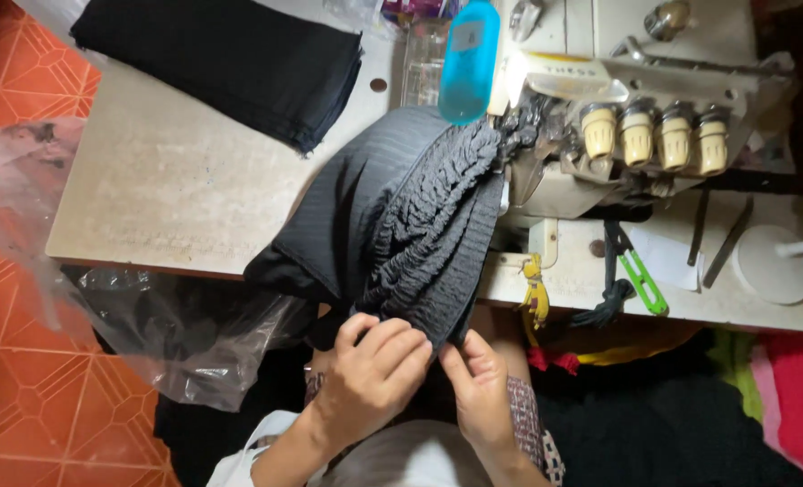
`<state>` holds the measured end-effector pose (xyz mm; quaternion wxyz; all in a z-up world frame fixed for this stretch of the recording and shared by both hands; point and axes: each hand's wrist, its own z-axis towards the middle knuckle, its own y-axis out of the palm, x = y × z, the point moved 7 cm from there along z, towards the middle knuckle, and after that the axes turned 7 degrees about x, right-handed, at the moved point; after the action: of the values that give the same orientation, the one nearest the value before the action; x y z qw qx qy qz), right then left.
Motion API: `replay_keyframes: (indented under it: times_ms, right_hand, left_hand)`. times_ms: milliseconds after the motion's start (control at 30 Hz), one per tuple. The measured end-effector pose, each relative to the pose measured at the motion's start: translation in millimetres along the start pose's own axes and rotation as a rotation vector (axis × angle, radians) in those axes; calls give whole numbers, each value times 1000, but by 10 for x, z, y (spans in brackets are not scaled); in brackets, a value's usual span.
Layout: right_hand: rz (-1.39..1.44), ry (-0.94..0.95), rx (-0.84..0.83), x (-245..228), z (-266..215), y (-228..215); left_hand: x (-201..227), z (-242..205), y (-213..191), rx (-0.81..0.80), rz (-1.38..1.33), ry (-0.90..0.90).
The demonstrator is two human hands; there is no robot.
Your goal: Inspecting and stretching the waistband of a garment at a sewing workstation
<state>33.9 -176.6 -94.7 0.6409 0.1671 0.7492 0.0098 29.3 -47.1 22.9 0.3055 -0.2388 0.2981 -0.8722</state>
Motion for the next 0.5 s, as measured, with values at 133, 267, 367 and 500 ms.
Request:
replay_keyframes:
  times_ms: [133, 267, 367, 500]
  right_hand:
    - [2, 24, -49, -40, -111, -31]
    - [49, 14, 4, 90, -200, -156]
    - [90, 40, 13, 321, -161, -277]
    - [-10, 22, 23, 130, -52, -186]
  left_hand:
    - [210, 217, -89, 30, -4, 171]
    - [195, 268, 108, -53, -19, 149]
    - [145, 339, 194, -71, 43, 124]
    - [87, 510, 266, -101, 83, 91]
